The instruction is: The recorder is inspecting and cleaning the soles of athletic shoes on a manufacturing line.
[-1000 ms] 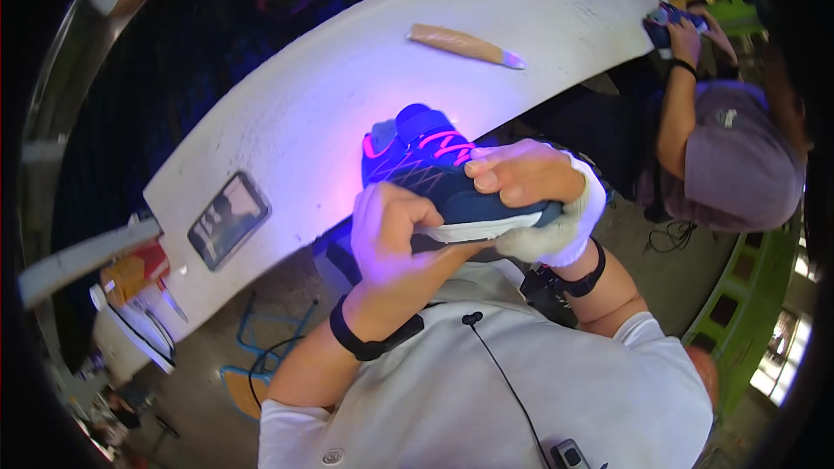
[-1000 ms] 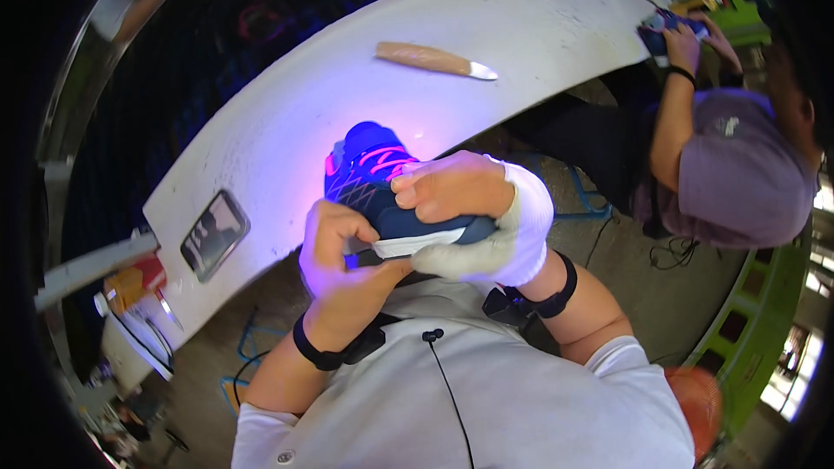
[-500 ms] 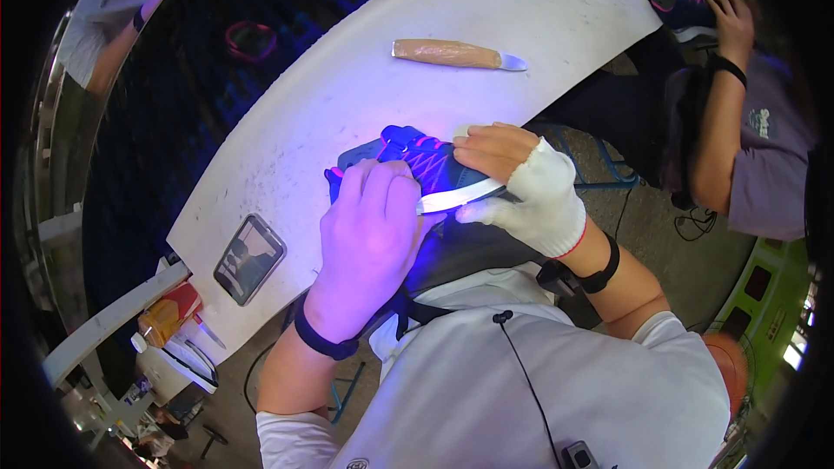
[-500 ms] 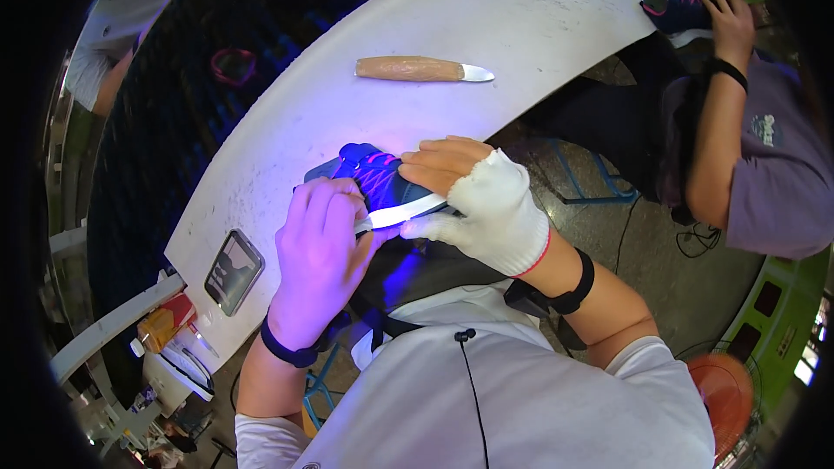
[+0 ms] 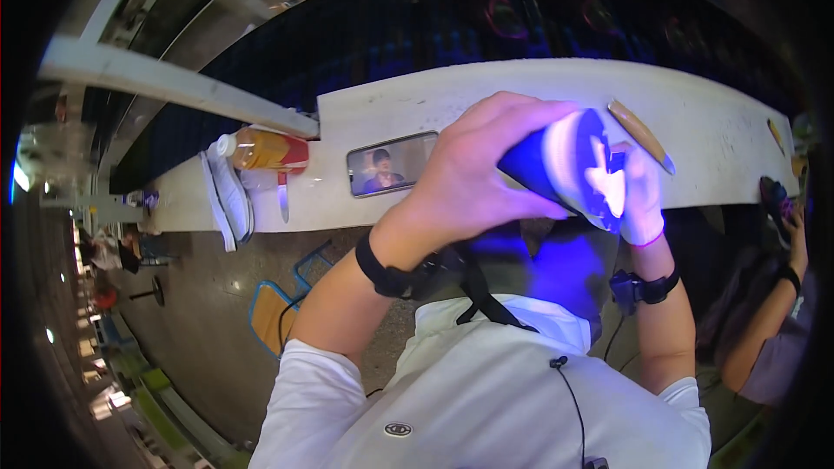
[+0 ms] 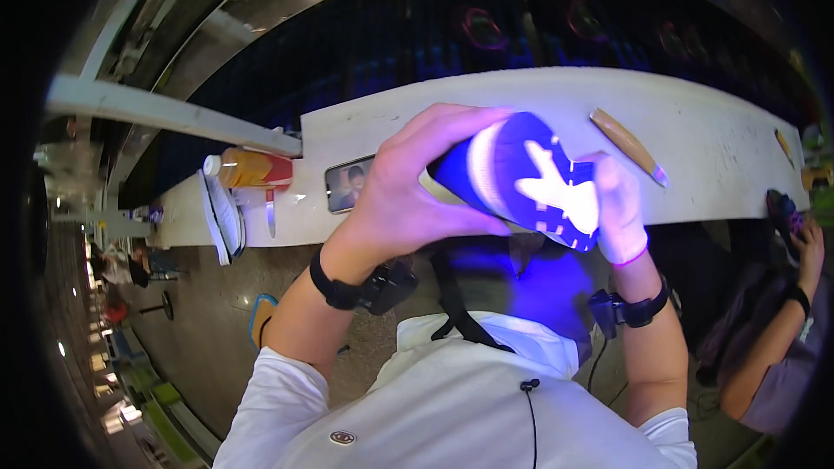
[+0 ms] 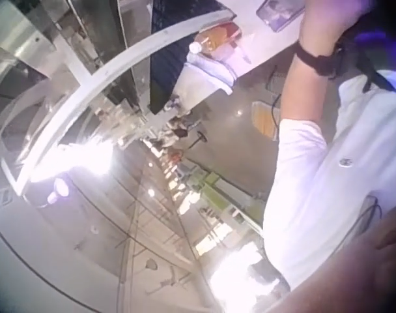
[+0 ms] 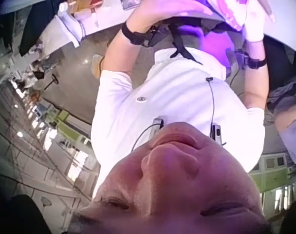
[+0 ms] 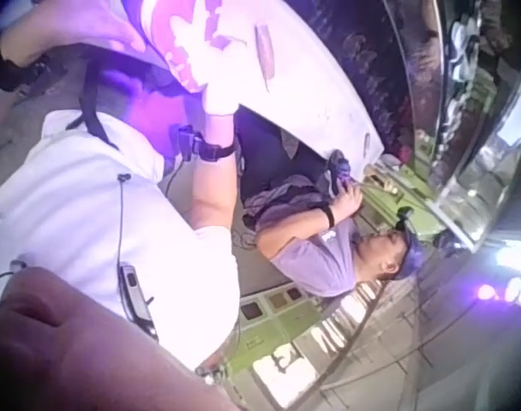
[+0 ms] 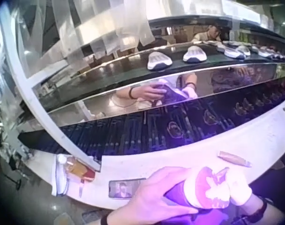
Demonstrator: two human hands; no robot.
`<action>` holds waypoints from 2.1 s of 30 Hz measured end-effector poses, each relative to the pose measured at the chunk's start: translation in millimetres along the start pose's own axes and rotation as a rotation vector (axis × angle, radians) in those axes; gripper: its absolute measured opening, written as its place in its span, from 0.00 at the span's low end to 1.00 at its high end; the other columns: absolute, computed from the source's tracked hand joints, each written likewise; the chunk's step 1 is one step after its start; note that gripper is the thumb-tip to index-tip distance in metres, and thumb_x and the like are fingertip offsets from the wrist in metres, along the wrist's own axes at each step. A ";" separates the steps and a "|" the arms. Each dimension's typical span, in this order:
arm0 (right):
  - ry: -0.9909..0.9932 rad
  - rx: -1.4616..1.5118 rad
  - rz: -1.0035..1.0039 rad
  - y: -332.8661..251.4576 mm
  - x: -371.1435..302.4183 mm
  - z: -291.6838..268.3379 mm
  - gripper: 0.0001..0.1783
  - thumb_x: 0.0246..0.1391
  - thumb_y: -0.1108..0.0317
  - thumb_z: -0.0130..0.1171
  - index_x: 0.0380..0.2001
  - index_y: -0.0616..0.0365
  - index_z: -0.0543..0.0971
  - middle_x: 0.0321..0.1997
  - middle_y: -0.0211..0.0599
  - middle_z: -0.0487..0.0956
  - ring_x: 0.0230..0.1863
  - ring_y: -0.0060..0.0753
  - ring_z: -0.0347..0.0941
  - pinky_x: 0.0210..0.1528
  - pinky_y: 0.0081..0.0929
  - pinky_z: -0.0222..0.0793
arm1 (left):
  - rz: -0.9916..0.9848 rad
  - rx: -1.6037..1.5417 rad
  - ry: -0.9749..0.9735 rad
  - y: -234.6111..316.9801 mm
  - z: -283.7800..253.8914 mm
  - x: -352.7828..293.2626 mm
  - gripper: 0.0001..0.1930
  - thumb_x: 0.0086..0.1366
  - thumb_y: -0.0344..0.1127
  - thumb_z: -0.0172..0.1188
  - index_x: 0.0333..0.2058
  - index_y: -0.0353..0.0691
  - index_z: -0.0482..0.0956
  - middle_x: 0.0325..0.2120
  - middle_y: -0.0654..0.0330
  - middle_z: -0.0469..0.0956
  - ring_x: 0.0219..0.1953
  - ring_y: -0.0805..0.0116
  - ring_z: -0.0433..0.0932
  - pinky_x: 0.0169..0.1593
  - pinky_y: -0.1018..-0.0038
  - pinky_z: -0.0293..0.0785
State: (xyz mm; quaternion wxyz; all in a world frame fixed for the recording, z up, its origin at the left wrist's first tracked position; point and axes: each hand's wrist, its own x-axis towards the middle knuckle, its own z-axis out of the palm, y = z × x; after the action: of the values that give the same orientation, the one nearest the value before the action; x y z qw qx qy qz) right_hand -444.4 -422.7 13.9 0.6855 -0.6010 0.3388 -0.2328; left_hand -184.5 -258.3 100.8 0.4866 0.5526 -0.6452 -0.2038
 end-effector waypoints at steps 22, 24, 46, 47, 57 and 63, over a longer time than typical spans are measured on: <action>-0.472 0.455 -0.107 -98.6 54.4 106.5 0.11 0.68 0.61 0.59 0.42 0.60 0.79 0.39 0.26 0.75 0.38 0.17 0.69 0.47 0.20 0.68 | -0.589 0.128 -0.099 22.4 -13.6 5.4 0.28 0.60 0.38 0.84 0.51 0.29 0.80 0.35 0.56 0.88 0.32 0.72 0.89 0.38 0.74 0.86; -0.511 0.489 -0.128 -101.7 55.1 102.3 0.10 0.68 0.63 0.57 0.43 0.59 0.78 0.39 0.24 0.73 0.39 0.17 0.68 0.47 0.20 0.68 | -0.570 0.201 -0.147 20.2 -14.2 17.0 0.29 0.60 0.39 0.84 0.52 0.29 0.80 0.35 0.57 0.88 0.32 0.72 0.89 0.37 0.75 0.86; -0.232 -0.441 -0.806 -83.8 -74.2 18.3 0.43 0.70 0.43 0.57 0.73 0.68 0.67 0.75 0.64 0.71 0.82 0.66 0.62 0.82 0.57 0.56 | 0.642 0.622 -0.533 82.9 37.0 69.4 0.32 0.61 0.56 0.75 0.44 0.28 0.79 0.24 0.61 0.77 0.19 0.71 0.78 0.21 0.74 0.73; -0.223 -0.448 -0.827 -81.8 -82.0 28.8 0.45 0.69 0.43 0.59 0.75 0.69 0.65 0.76 0.64 0.70 0.82 0.66 0.62 0.82 0.58 0.56 | 0.549 0.678 -0.705 89.5 16.7 63.8 0.34 0.53 0.55 0.79 0.48 0.34 0.81 0.37 0.50 0.82 0.37 0.58 0.87 0.36 0.66 0.85; -0.218 -0.796 -0.644 0.3 -37.6 42.3 0.51 0.48 0.51 0.80 0.73 0.61 0.72 0.62 0.56 0.82 0.62 0.62 0.79 0.66 0.55 0.75 | -0.599 -0.251 0.073 52.7 1.2 -74.4 0.29 0.58 0.34 0.81 0.56 0.41 0.77 0.75 0.44 0.63 0.75 0.50 0.65 0.77 0.54 0.61; 0.025 -1.212 -1.433 -137.1 -13.4 14.4 0.32 0.51 0.66 0.75 0.61 0.53 0.82 0.46 0.46 0.85 0.44 0.54 0.84 0.51 0.48 0.84 | -0.279 -0.652 0.380 51.0 30.5 -96.7 0.61 0.60 0.37 0.83 0.80 0.49 0.45 0.79 0.43 0.55 0.77 0.48 0.64 0.77 0.52 0.62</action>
State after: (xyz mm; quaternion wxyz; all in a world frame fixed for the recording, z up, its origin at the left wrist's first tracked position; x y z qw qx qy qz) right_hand -430.5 -426.6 151.6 -0.0552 -0.9183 -0.0413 -0.3899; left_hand -244.9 -162.9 89.2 0.7147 0.4794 -0.3643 -0.3560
